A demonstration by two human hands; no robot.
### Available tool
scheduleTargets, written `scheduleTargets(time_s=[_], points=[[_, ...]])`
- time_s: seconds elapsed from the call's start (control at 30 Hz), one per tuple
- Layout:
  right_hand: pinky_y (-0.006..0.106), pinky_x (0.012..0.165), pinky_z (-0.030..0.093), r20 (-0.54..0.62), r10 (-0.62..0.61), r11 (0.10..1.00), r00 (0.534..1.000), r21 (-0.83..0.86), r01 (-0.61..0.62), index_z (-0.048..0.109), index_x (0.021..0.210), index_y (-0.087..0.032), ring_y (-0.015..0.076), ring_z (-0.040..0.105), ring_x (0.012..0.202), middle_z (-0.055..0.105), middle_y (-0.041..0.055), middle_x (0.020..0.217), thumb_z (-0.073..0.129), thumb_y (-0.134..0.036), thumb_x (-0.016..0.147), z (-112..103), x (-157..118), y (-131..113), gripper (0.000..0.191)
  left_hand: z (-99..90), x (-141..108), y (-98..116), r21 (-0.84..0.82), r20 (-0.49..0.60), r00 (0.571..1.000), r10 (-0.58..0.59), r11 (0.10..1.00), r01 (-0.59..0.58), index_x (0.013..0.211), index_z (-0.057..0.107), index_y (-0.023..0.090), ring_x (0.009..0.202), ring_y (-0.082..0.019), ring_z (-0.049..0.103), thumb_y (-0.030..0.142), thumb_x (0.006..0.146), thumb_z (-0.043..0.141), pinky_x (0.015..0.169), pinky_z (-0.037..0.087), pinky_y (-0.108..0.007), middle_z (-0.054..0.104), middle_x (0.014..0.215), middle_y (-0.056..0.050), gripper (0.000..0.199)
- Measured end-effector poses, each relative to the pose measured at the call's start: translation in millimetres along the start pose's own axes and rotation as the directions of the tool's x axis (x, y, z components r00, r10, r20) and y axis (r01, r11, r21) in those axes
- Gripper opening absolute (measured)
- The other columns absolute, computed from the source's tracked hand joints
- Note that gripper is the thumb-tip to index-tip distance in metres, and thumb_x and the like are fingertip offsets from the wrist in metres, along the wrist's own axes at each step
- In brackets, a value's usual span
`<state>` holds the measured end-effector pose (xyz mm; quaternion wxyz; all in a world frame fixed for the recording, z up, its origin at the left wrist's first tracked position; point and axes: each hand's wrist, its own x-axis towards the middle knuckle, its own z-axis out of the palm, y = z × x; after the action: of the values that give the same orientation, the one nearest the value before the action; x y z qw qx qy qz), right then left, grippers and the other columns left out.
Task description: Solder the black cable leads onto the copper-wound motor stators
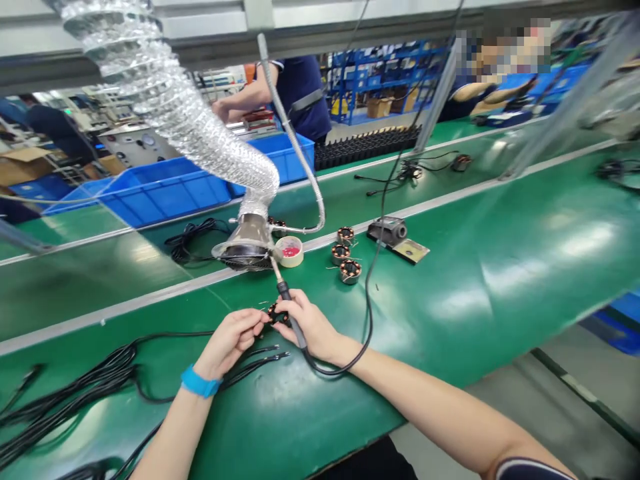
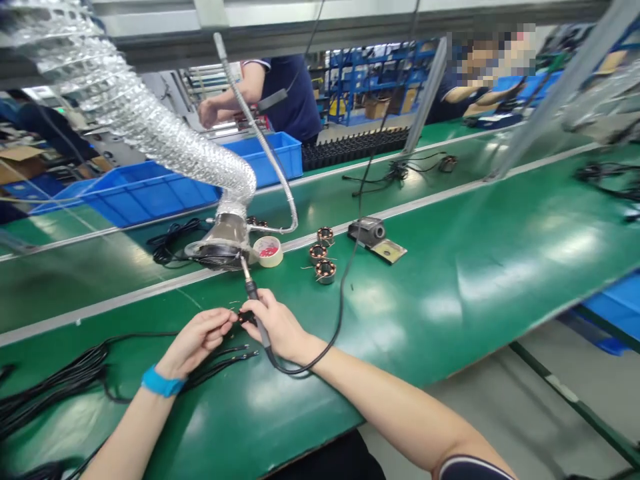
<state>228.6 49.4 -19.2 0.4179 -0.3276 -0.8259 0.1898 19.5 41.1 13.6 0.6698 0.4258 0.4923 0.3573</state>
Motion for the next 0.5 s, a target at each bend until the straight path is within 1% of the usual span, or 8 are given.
scheduleTargets(time_s=[0.07, 0.1, 0.17, 0.23, 0.3, 0.4, 0.47, 0.5], points=[[0.031, 0.081, 0.057, -0.005, -0.003, 1.000, 1.000, 0.015, 0.003, 0.052, 0.117, -0.024, 0.0167, 0.065, 0.092, 0.050, 0.0083, 0.116, 0.065, -0.020, 0.087, 1, 1, 0, 0.033, -9.3, -9, 10, 0.147, -0.043, 0.998, 0.056, 0.988, -0.049, 0.088, 0.073, 0.011, 0.045, -0.002, 0.024, 0.046, 0.081, 0.070, 0.042, 0.012, -0.020, 0.053, 0.068, 0.001, 0.036], [0.032, 0.081, 0.057, -0.002, -0.003, 1.000, 1.000, 0.018, 0.003, 0.052, 0.117, -0.024, 0.0167, 0.065, 0.092, 0.051, 0.0083, 0.116, 0.064, -0.020, 0.087, 1, 2, 0, 0.032, -15.4, -15, 15, 0.240, -0.066, 0.993, 0.096, 0.968, -0.078, 0.092, 0.074, 0.012, 0.046, -0.003, 0.028, 0.047, 0.084, 0.067, 0.042, 0.016, -0.020, 0.055, 0.072, 0.000, 0.036], [0.033, 0.082, 0.058, -0.007, -0.002, 1.000, 1.000, 0.021, 0.003, 0.051, 0.116, -0.024, 0.0169, 0.066, 0.091, 0.050, 0.0086, 0.116, 0.063, -0.020, 0.088, 1, 3, 0, 0.031, -27.3, -27, 22, 0.446, -0.074, 0.976, 0.203, 0.883, -0.150, 0.098, 0.075, 0.017, 0.054, -0.007, 0.040, 0.044, 0.087, 0.064, 0.048, 0.028, -0.021, 0.059, 0.084, -0.003, 0.032], [0.034, 0.084, 0.058, -0.018, -0.006, 1.000, 1.000, 0.023, 0.007, 0.051, 0.116, -0.024, 0.0171, 0.066, 0.092, 0.050, 0.0090, 0.116, 0.062, -0.020, 0.089, 0, 4, -1, 0.030, -35.3, -33, 22, 0.631, -0.017, 0.949, 0.314, 0.739, -0.234, 0.100, 0.076, 0.020, 0.072, -0.013, 0.053, 0.040, 0.088, 0.064, 0.061, 0.040, -0.023, 0.060, 0.095, -0.005, 0.026], [0.035, 0.086, 0.058, -0.020, -0.014, 1.000, 1.000, 0.027, 0.015, 0.050, 0.115, -0.024, 0.0176, 0.066, 0.094, 0.050, 0.0092, 0.116, 0.061, -0.020, 0.090, 1, 4, 0, 0.028, -37.1, -32, 15, 0.756, 0.079, 0.919, 0.386, 0.577, -0.308, 0.099, 0.077, 0.022, 0.088, -0.019, 0.057, 0.037, 0.086, 0.066, 0.075, 0.044, -0.027, 0.061, 0.100, -0.007, 0.022], [0.036, 0.087, 0.058, -0.024, -0.030, 0.999, 0.999, 0.019, 0.031, 0.051, 0.114, -0.024, 0.0195, 0.066, 0.099, 0.051, 0.0098, 0.117, 0.061, -0.021, 0.091, 2, 3, 2, 0.025, -32.5, -24, 2, 0.841, 0.200, 0.887, 0.416, 0.392, -0.373, 0.096, 0.077, 0.021, 0.092, -0.021, 0.058, 0.034, 0.087, 0.067, 0.086, 0.044, -0.031, 0.063, 0.097, -0.008, 0.019], [0.038, 0.088, 0.058, -0.052, -0.039, 0.999, 0.998, -0.022, 0.038, 0.052, 0.114, -0.024, 0.0216, 0.065, 0.103, 0.052, 0.0109, 0.119, 0.060, -0.023, 0.091, 4, 3, 4, 0.025, -31.3, -19, -3, 0.863, 0.244, 0.869, 0.430, 0.313, -0.397, 0.089, 0.076, 0.019, 0.093, -0.022, 0.059, 0.034, 0.090, 0.062, 0.086, 0.043, -0.032, 0.066, 0.091, -0.008, 0.020], [0.039, 0.087, 0.059, -0.071, -0.045, 0.998, 0.996, -0.047, 0.042, 0.053, 0.115, -0.024, 0.0227, 0.065, 0.104, 0.052, 0.0113, 0.119, 0.061, -0.024, 0.091, 5, 4, 7, 0.026, -32.6, -17, -2, 0.867, 0.258, 0.865, 0.430, 0.291, -0.403, 0.087, 0.076, 0.019, 0.093, -0.023, 0.060, 0.034, 0.092, 0.061, 0.087, 0.043, -0.032, 0.067, 0.090, -0.008, 0.022]])
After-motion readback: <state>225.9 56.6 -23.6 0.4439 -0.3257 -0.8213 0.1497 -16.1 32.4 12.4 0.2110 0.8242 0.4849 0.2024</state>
